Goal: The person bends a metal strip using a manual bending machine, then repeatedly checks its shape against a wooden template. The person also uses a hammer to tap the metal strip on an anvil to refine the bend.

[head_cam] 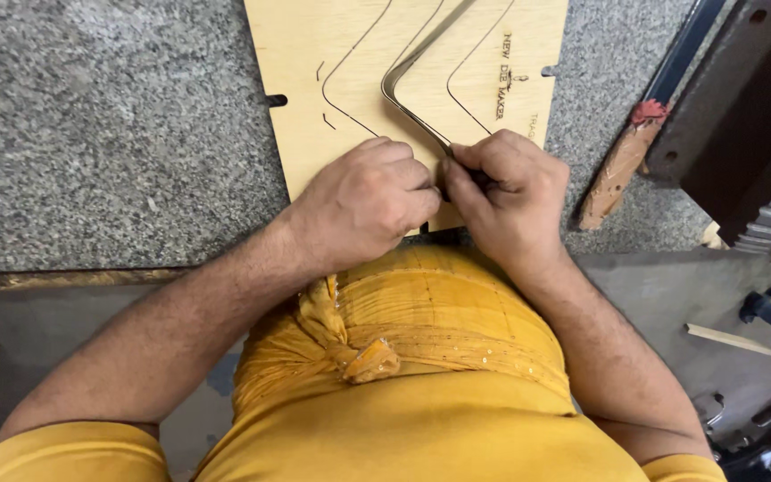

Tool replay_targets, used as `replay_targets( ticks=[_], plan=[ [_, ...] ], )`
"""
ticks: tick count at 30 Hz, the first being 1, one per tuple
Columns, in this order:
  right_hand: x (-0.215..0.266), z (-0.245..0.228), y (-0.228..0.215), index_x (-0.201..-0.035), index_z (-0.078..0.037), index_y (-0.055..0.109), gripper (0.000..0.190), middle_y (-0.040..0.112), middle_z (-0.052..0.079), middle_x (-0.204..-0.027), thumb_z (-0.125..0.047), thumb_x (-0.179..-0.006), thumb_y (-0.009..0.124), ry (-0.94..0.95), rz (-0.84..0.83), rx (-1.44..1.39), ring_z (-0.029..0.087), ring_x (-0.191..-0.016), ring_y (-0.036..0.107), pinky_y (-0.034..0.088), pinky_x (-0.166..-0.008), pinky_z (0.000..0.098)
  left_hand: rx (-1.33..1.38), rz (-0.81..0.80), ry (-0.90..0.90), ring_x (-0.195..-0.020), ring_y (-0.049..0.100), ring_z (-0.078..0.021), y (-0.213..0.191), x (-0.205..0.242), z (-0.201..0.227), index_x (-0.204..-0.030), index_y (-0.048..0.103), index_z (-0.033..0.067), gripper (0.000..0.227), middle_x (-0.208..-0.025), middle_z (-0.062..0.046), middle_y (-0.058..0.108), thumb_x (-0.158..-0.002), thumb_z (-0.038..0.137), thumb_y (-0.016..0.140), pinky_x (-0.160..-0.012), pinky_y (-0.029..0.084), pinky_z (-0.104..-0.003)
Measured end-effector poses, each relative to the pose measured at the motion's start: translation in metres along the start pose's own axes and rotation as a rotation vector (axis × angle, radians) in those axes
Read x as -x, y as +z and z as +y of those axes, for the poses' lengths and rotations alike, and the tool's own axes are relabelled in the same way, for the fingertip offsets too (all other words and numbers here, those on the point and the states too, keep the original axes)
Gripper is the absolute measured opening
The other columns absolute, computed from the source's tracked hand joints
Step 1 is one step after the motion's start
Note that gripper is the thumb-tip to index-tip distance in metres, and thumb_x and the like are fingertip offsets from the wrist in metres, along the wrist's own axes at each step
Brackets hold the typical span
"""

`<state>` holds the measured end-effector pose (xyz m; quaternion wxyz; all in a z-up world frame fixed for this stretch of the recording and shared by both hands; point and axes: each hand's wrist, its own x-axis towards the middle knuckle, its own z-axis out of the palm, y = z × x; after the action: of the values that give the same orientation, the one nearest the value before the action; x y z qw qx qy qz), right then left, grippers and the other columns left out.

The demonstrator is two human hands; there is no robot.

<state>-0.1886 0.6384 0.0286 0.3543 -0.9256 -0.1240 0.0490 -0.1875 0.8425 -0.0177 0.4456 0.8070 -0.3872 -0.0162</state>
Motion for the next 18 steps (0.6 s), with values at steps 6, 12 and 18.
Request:
replay_targets(
  ticks=[6, 12, 18],
  plan=[
    [0.001, -0.002, 0.007, -0.089, -0.002, 0.067, 0.015, 0.065, 0.012, -0.082, 0.000, -0.090, 0.083, -0.051, 0.021, 0.130, 0.028, -0.073, 0.067, 0.053, -0.065, 0.0377, 0.102, 0.009, -0.083, -0.082, 0.064, -0.0261, -0.013, 0.004, 0.005, -0.088, 0.070, 0.0053, 0.004, -0.083, -0.007, 0.066, -0.086, 0.005, 0.067, -0.078, 0.054, -0.040],
    [-0.001, 0.000, 0.008, -0.090, -0.003, 0.066, 0.015, 0.065, 0.012, -0.083, 0.000, -0.089, 0.081, -0.054, -0.001, 0.114, 0.026, -0.071, 0.068, 0.054, -0.063, 0.0368, 0.214, 0.324, -0.383, -0.080, 0.074, -0.0198, -0.037, 0.004, -0.011, -0.110, 0.073, -0.0007, 0.010, -0.096, -0.014, 0.074, -0.102, 0.002, 0.067, -0.067, 0.062, -0.030],
    [-0.002, -0.003, 0.005, -0.091, -0.003, 0.067, 0.015, 0.065, 0.011, -0.083, 0.000, -0.089, 0.081, -0.053, -0.016, 0.142, 0.026, -0.071, 0.067, 0.054, -0.063, 0.0375, 0.290, 0.404, -0.432, -0.084, 0.077, -0.0173, -0.050, -0.023, -0.026, -0.113, 0.070, -0.0026, 0.014, -0.097, -0.014, 0.074, -0.105, 0.008, 0.074, -0.072, 0.064, -0.031]
  ],
)
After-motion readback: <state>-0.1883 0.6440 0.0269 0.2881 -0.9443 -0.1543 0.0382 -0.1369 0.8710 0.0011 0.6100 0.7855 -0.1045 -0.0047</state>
